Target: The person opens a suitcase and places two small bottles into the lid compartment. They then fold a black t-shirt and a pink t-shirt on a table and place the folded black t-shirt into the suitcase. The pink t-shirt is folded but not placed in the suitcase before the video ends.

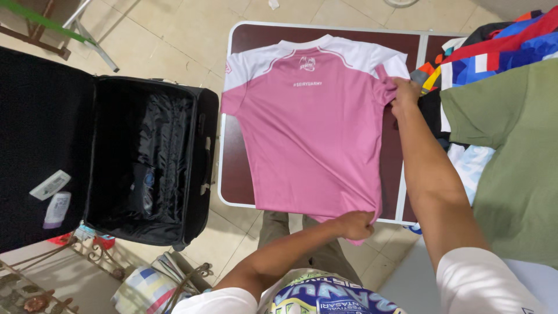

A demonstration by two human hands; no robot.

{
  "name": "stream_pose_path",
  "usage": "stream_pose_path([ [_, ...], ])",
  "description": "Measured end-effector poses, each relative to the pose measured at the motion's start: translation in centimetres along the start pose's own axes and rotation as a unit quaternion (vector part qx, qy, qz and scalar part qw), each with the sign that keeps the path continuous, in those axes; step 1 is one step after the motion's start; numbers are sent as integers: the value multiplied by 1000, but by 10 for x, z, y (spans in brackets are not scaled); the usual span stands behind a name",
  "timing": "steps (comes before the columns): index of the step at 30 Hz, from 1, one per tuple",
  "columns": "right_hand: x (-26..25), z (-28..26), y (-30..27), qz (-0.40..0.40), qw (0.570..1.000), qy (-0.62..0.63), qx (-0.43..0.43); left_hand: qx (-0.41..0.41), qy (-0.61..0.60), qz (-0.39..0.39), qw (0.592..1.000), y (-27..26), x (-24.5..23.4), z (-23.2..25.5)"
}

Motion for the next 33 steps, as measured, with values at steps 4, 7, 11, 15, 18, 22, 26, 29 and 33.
stream_pose_path([
  [4,-1,-25,12,141,983,-17,-115,40,-26,28,998,6,9,14],
  [7,-17,-40,3,277,949,-115,-98,99,-9,159,982,-10,-40,2],
  [11,-20,-35,-36,317,899,-149,-264,-4,144,505,851,-67,-188,-72],
  [15,34,-13,-81,129,718,-475,-492,-262,291,481,785,-108,-324,-140],
  [18,72,17,-105,-48,699,-587,-405,-357,241,403,808,-119,-358,-158],
  [22,83,20,-113,-1,655,-700,-285,-353,250,368,823,-116,-376,-155],
  [26,47,7,-96,121,684,-676,-245,-337,259,356,832,-116,-402,-160],
  [29,18,7,-80,166,703,-641,-261,-328,257,359,835,-114,-416,-164],
  [33,-14,10,-77,241,694,-613,-291,-321,261,351,840,-115,-426,-161],
])
Point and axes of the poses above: each hand's wrist, its own y-axis towards the middle knuckle, its own x-axis out of the palm, z = x × y, the point moved 3 cm from there along y, towards the middle knuckle, and after that the axes turned 11 degrees about x, right-handed, at the moved point
